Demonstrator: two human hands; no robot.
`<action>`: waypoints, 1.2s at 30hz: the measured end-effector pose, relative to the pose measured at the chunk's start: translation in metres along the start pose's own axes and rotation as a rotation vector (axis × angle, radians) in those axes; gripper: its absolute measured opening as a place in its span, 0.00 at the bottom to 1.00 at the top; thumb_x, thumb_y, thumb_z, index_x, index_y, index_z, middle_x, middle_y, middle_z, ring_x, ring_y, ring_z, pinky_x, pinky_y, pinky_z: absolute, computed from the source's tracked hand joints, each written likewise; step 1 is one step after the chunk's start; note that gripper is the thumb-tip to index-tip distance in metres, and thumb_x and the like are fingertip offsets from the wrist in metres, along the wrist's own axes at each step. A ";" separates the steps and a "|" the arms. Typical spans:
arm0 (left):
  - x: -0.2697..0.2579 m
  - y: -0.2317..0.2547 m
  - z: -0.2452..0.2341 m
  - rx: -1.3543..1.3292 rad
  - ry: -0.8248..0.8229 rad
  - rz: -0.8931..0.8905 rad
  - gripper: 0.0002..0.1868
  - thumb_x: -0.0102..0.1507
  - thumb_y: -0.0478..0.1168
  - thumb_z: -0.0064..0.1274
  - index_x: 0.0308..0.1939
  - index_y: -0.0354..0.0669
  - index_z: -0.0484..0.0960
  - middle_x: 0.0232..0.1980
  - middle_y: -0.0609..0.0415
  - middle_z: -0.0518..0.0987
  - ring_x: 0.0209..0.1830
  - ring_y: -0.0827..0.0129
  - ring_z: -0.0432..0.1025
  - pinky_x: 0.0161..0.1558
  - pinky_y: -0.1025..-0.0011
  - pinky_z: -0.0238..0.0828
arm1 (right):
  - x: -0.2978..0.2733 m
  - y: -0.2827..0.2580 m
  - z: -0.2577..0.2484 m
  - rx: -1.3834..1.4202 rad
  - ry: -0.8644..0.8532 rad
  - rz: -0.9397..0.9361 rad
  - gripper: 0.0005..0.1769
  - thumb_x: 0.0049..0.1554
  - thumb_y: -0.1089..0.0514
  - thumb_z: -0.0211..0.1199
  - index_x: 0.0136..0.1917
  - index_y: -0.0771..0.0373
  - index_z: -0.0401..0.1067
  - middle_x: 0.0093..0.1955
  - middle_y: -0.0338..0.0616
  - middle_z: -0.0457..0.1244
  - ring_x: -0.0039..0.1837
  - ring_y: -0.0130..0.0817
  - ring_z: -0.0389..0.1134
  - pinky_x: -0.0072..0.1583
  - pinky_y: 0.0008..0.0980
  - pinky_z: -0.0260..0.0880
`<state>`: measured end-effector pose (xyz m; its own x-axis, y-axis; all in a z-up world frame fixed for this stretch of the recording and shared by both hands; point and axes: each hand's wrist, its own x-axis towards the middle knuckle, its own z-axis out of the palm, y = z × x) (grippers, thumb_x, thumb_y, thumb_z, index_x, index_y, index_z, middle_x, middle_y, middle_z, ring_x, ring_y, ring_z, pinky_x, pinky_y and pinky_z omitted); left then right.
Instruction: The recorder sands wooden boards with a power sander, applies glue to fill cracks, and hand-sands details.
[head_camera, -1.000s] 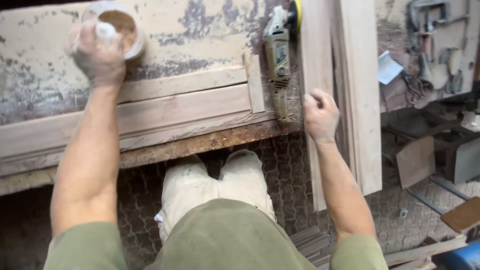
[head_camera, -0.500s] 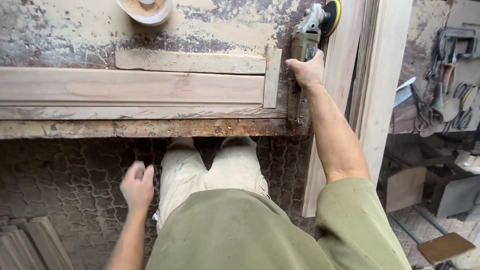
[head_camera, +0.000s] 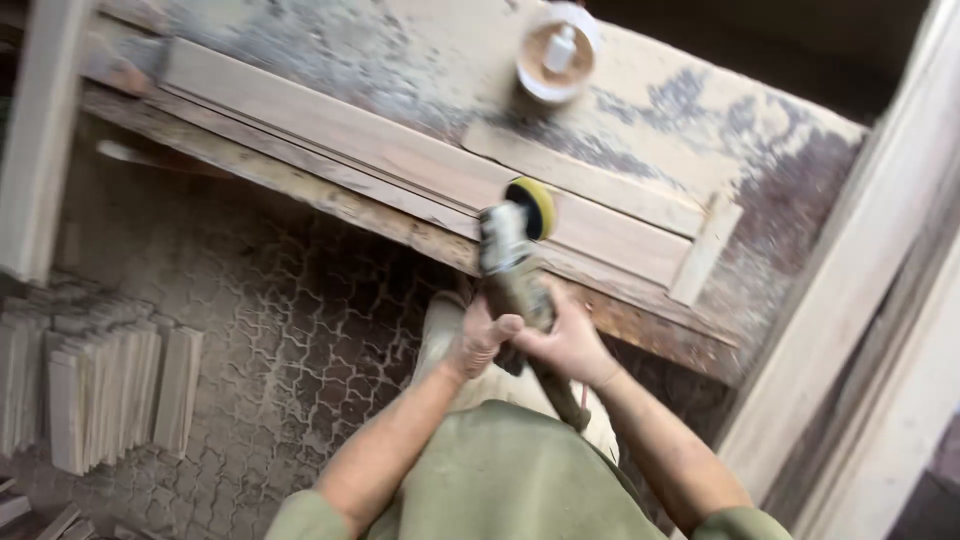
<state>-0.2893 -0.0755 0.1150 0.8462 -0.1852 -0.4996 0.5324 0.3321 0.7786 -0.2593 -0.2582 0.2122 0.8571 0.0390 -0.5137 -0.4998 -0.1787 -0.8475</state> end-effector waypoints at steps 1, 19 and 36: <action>0.005 -0.017 -0.020 -0.174 0.074 -0.037 0.36 0.51 0.47 0.71 0.62 0.48 0.75 0.56 0.51 0.82 0.55 0.60 0.78 0.56 0.54 0.78 | 0.000 -0.009 0.015 -0.063 -0.130 -0.058 0.52 0.40 0.47 0.80 0.73 0.59 0.61 0.66 0.61 0.62 0.68 0.61 0.65 0.65 0.58 0.69; 0.076 0.227 -0.284 -0.256 0.664 0.125 0.27 0.52 0.41 0.67 0.51 0.37 0.75 0.44 0.43 0.80 0.41 0.52 0.81 0.44 0.53 0.84 | 0.144 -0.091 0.314 -0.657 -0.535 -0.140 0.42 0.46 0.51 0.70 0.70 0.59 0.58 0.52 0.56 0.69 0.55 0.63 0.72 0.55 0.62 0.75; 0.209 0.398 -0.435 1.274 0.636 -0.051 0.53 0.47 0.49 0.70 0.67 0.18 0.63 0.54 0.21 0.77 0.56 0.32 0.75 0.56 0.40 0.72 | 0.213 -0.094 0.295 -0.564 -0.052 -0.512 0.34 0.49 0.59 0.72 0.68 0.61 0.67 0.59 0.60 0.64 0.62 0.62 0.67 0.63 0.57 0.67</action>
<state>0.0895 0.4203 0.1551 0.8538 0.3818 -0.3540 0.5055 -0.7706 0.3882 -0.0664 0.0573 0.1426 0.9506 0.2962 -0.0930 0.1096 -0.6006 -0.7920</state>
